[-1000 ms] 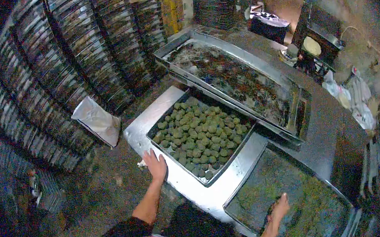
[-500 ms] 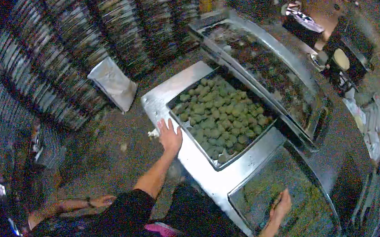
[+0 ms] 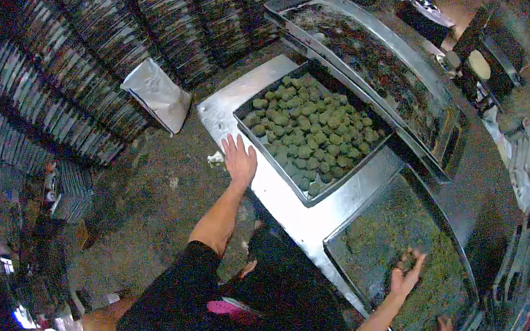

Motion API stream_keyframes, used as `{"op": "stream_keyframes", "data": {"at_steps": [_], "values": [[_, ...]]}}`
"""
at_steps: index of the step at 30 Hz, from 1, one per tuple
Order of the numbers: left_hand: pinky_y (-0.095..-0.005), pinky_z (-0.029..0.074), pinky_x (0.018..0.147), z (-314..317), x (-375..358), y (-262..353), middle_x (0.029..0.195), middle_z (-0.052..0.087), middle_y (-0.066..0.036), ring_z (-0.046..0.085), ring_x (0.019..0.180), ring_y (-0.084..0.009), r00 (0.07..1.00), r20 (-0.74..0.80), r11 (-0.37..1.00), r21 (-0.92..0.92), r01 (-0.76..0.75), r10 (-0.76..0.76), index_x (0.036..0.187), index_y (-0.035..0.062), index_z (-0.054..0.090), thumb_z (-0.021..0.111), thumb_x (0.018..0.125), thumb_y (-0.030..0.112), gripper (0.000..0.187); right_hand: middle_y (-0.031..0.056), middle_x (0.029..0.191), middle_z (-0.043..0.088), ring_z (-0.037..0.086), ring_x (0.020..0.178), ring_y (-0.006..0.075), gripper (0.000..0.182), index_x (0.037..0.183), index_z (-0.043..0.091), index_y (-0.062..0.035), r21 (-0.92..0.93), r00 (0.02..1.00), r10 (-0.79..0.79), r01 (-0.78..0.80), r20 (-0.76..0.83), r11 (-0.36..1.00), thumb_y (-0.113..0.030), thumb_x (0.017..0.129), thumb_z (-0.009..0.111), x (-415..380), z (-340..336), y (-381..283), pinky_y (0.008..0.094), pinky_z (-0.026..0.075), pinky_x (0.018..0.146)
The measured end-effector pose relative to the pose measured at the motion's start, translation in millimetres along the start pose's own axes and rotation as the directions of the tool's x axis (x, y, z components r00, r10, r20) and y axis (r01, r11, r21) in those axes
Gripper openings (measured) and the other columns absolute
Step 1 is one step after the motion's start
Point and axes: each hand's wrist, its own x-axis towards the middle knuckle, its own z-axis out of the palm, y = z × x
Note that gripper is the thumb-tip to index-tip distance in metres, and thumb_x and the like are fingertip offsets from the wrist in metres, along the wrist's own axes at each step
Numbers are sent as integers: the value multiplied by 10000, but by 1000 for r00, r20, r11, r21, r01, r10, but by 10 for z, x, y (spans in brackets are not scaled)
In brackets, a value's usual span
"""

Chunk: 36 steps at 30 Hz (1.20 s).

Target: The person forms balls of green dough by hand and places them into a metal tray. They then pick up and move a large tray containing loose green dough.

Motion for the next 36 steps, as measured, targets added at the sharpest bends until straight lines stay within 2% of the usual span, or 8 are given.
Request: {"op": "stream_keyframes", "data": {"at_steps": [5,8,16,23,25,29,34,36], "values": [[-516,313,983,12,20,-16,1434,211,-207,119,1348,-368,999,23,999,35,-28,28,1334,25,341,467,855,282,559,-27,479,372,357,440,92,463,553,367,-164,-109,983,28,-48,-182,993,-445,894,505,-207,299,85,236,292,422],[-519,290,1008,-56,28,25,1445,183,-205,109,1350,-370,995,104,997,70,-15,8,1360,24,306,429,872,309,577,-23,531,422,400,470,93,394,615,439,-148,-220,967,-78,24,-242,975,-416,892,521,-138,242,219,239,322,446],[-464,186,1079,34,41,-51,1409,231,-261,175,1314,-429,992,21,985,118,-130,128,1317,-24,358,446,861,279,554,77,879,603,579,785,170,144,889,572,-61,481,980,-72,154,-184,863,-205,885,568,-66,148,192,283,479,665],[-474,249,1054,19,43,-6,1430,207,-231,136,1344,-376,994,65,985,146,-97,88,1337,13,342,420,868,280,545,-43,510,341,249,354,87,379,628,371,-182,-138,921,-146,102,-360,985,-405,886,537,173,294,327,264,188,332],[-482,250,1050,85,67,-38,1427,211,-236,144,1339,-386,992,49,981,151,-120,114,1336,11,343,422,869,280,544,17,683,498,388,462,75,282,696,495,-127,-394,953,-136,20,-269,919,-330,884,549,198,296,288,244,294,371],[-500,258,1037,85,22,-92,1410,237,-253,174,1316,-425,991,59,983,126,-130,123,1329,15,353,418,881,291,530,60,771,582,528,633,138,165,900,587,-62,-266,972,-118,61,-203,962,-218,890,532,-222,1030,-70,252,410,528],[-501,326,992,199,27,-116,1407,248,-247,223,1297,-425,979,-37,973,126,-194,201,1311,27,382,417,890,321,515,70,732,586,523,605,155,245,815,577,-81,266,988,44,-4,-147,964,-299,908,514,-134,548,14,259,400,523],[-485,308,1011,135,17,-59,1405,255,-246,223,1294,-432,990,24,984,108,-139,138,1309,19,385,422,884,319,522,66,676,568,509,567,156,278,772,567,-90,213,997,63,-51,-49,976,-327,906,510,-127,385,62,263,390,505]]}}
